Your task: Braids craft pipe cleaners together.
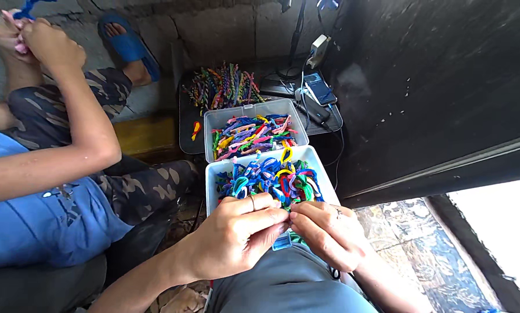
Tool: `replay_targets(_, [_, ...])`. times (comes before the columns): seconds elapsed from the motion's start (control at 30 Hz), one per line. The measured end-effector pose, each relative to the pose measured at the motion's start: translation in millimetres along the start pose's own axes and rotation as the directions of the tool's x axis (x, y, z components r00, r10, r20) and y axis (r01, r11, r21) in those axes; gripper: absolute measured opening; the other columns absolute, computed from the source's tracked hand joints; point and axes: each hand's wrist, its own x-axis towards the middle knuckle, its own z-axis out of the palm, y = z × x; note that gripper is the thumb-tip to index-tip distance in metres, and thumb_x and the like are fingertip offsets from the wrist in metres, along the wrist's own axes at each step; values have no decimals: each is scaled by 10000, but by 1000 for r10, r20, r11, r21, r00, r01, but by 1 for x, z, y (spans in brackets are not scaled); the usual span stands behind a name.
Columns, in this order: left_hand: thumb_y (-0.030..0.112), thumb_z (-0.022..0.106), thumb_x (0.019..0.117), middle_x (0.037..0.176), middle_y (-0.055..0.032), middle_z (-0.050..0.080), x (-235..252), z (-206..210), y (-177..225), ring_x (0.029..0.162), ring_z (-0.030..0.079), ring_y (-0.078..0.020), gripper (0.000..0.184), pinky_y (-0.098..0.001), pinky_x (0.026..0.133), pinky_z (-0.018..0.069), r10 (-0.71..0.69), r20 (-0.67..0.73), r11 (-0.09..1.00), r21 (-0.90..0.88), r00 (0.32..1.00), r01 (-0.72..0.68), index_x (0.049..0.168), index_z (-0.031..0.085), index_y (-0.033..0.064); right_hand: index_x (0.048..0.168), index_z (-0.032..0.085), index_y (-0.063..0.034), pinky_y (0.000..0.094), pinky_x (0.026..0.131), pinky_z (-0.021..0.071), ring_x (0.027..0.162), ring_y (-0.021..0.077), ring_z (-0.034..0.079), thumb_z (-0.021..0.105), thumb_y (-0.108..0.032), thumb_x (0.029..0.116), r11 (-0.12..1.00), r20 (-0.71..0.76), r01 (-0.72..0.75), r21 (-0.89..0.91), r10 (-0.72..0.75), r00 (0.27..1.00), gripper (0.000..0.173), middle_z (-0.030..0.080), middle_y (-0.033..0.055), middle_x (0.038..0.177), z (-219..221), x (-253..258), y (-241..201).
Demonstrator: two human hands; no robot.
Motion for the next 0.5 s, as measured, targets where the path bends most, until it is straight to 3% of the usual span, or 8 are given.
replay_targets(0.13, [89, 551, 1038, 831, -132, 646, -3, 1, 1, 750, 603, -116, 195, -148, 671, 460, 117, 10, 963, 242, 993, -116, 985, 703, -22, 978, 542, -42, 234, 685, 520, 750, 189, 624, 447, -148, 1086, 997, 44, -79, -7, 79, 996, 179, 603, 110, 827, 6, -1, -4])
replay_targets(0.23, [6, 515, 1026, 819, -148, 658, -3, -1, 2, 665, 599, -211, 164, -266, 606, 486, 268, 138, 814, 497, 953, -301, 1005, 673, -34, 873, 568, -13, 152, 597, 459, 631, 84, 553, 461, -124, 1060, 885, 123, -324, 335, 300, 946, 242, 550, 78, 696, 8, -2, -10])
replay_targets(0.27, [-15, 494, 1023, 831, -149, 669, -2, -3, 4, 644, 577, -218, 170, -290, 582, 461, 303, 195, 749, 557, 933, -360, 1014, 661, -41, 835, 563, 4, 125, 562, 416, 589, 33, 502, 453, -125, 1065, 736, 195, -434, 519, 393, 899, 286, 514, 54, 654, 7, -1, -11])
replay_targets(0.33, [-36, 477, 1022, 866, -139, 670, 0, -6, 8, 645, 548, -209, 172, -296, 575, 437, 341, 282, 616, 654, 897, -440, 1036, 649, -46, 827, 539, -71, 78, 498, 368, 541, -78, 447, 433, -184, 1093, 258, 417, -590, 765, 499, 760, 308, 480, -66, 628, 4, 0, -13])
replay_targets(0.4, [-45, 465, 1017, 879, -138, 665, 1, -8, 10, 653, 541, -211, 179, -302, 582, 431, 351, 305, 548, 700, 885, -459, 1050, 641, -47, 822, 577, -176, 69, 440, 356, 499, -109, 452, 452, -201, 1076, -285, 640, -580, 763, 459, 616, 285, 509, -152, 629, 2, 4, -13])
replay_targets(0.43, [-48, 465, 1014, 875, -139, 668, 2, -7, 10, 652, 545, -214, 181, -304, 583, 433, 349, 295, 546, 708, 890, -449, 1052, 642, -48, 806, 601, -187, 70, 416, 361, 473, -103, 465, 455, -194, 1063, -475, 714, -535, 699, 416, 563, 296, 521, -156, 618, 2, 7, -13])
replay_targets(0.47, [-46, 467, 1016, 869, -143, 670, 3, -6, 10, 649, 552, -217, 178, -306, 581, 436, 340, 272, 566, 705, 900, -427, 1050, 642, -48, 799, 618, -185, 74, 401, 369, 458, -94, 479, 456, -192, 1055, -580, 754, -497, 646, 385, 532, 303, 532, -152, 612, 2, 9, -12])
replay_targets(0.5, [-31, 472, 1023, 855, -148, 664, 3, -4, 8, 644, 558, -219, 171, -303, 572, 438, 324, 230, 620, 681, 918, -389, 1044, 641, -45, 807, 626, -179, 79, 405, 384, 463, -85, 495, 453, -191, 1056, -602, 757, -481, 638, 378, 533, 304, 547, -144, 622, 2, 9, -12])
